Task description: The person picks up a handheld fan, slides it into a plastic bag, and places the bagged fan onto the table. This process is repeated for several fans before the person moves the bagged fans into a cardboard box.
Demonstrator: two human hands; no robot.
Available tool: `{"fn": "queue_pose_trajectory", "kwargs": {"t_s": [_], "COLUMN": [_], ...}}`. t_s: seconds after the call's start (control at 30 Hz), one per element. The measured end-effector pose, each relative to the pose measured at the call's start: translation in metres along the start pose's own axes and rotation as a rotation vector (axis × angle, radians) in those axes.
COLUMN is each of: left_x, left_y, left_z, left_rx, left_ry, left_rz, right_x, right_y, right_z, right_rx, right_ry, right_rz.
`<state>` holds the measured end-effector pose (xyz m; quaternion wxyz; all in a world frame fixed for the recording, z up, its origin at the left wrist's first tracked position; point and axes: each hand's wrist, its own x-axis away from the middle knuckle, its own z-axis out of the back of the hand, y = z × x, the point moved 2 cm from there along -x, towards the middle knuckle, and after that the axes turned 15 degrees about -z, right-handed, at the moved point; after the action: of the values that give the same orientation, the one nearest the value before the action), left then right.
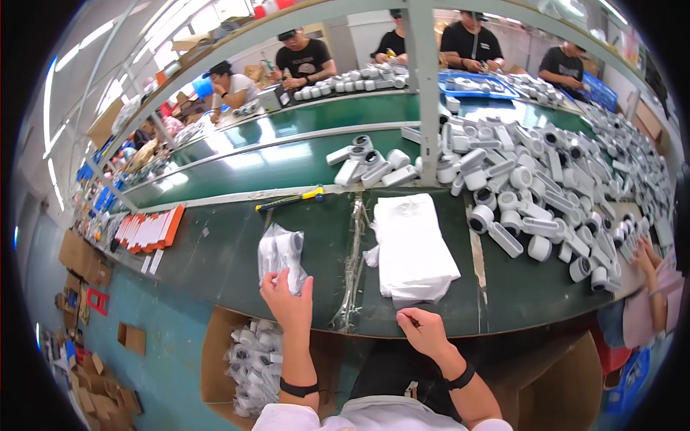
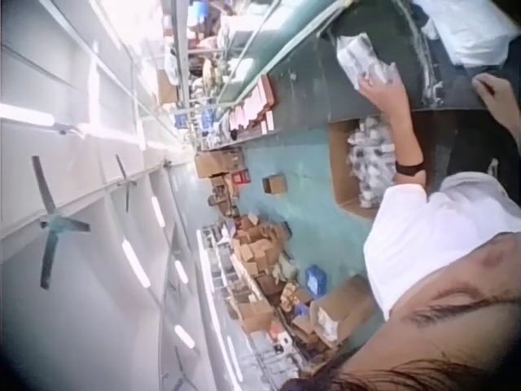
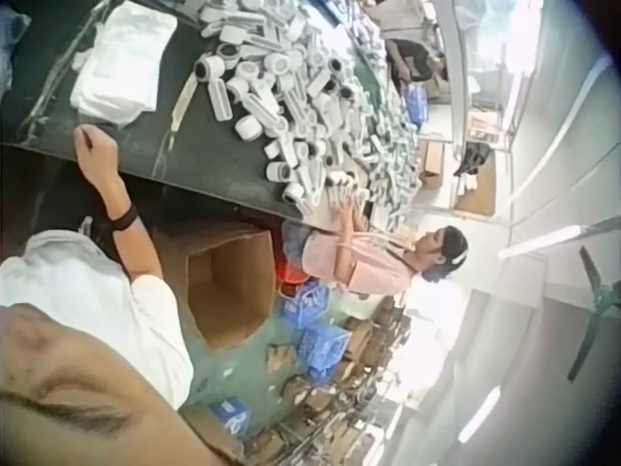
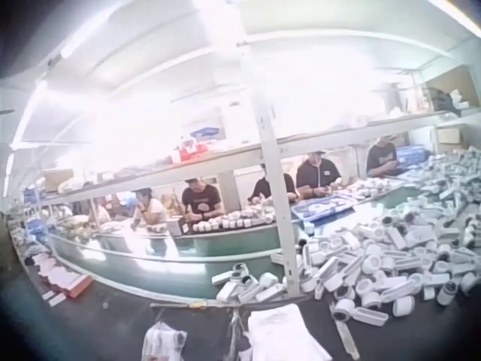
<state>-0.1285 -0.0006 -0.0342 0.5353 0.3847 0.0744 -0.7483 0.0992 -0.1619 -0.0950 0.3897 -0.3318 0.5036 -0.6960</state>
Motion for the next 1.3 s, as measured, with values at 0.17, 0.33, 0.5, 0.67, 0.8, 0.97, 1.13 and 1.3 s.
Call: {"fn": "queue_pose_trajectory", "kwargs": {"t_s": [0.17, 0.33, 0.5, 0.67, 0.8, 0.97, 1.13, 1.3], "left_x": [0.008, 0.025, 0.033, 0.036, 0.043, 0.042, 0.039, 0.032], "left_y": [0.052, 0.104, 0.132, 0.135, 0.144, 0.165, 0.162, 0.160], "left_z": [-0.004, -0.016, -0.028, -0.029, -0.030, -0.044, -0.061, -0.064], "left_rx": [0.561, 0.676, 0.637, 0.610, 0.552, 0.484, 0.422, 0.451], "left_ry": [-0.086, -0.284, -0.339, -0.318, -0.342, -0.396, -0.416, -0.407], "left_rz": [-0.252, -0.592, -0.697, -0.691, -0.879, -1.064, -1.081, -1.058], "right_x": [0.002, -0.012, -0.016, -0.017, -0.045, -0.097, -0.123, -0.112], "right_y": [-0.024, -0.018, -0.003, 0.000, -0.005, 0.005, 0.023, 0.029], "right_z": [0.040, 0.112, 0.140, 0.128, 0.144, 0.175, 0.181, 0.173], "right_rx": [-0.018, 0.060, 0.061, 0.181, 0.454, 0.870, 1.160, 0.705], "right_ry": [0.105, 0.487, 0.478, 0.447, 0.688, 0.823, 0.735, 0.621], "right_rz": [0.026, -0.045, -0.155, -0.067, 0.065, 0.063, -0.170, -0.207]}}
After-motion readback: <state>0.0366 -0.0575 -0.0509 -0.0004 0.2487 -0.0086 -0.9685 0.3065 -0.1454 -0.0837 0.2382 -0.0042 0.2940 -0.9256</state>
